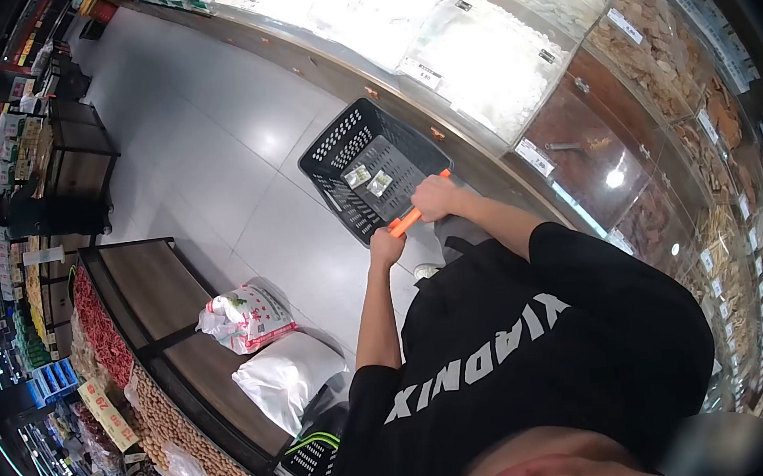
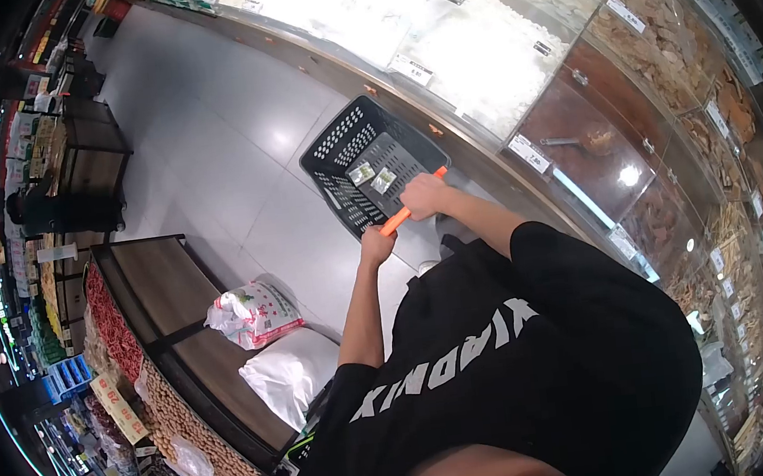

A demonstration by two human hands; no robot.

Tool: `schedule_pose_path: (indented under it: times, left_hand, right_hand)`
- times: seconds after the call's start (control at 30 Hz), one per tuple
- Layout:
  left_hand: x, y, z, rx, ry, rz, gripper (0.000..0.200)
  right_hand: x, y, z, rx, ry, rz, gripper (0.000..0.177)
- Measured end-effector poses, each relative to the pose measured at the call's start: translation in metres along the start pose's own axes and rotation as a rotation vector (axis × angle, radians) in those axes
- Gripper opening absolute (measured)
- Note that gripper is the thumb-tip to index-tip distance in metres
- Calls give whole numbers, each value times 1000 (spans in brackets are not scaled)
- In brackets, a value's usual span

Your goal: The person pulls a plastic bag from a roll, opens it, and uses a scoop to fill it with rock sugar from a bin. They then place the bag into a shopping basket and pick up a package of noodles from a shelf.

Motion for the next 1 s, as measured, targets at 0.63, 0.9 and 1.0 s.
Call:
schedule_pose_path:
  times: [0.63, 0.9, 1.0]
  left_hand:
    - [-101, -182, -211, -361, 108, -400, 34]
    - [-110, -209, -281, -275, 164, -392, 32]
    - [-109, -208, -300, -196, 219, -240, 40]
  right_hand:
    - [-103, -100, -173, -545, 76, -203, 71]
    - [-162, -43, -116, -84, 367, -746, 48]
    - [-168, -10, -85, -57, 644, -870, 43]
Point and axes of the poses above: each hand's wrist, its own z-axis away from the middle knuckle, its own y-axis out of the palm, x = y × z, the point moved 1 cm from there along -z, towards the middle knuckle, and after that the axes turned 6 degrees about z, right-handed, at the moved point
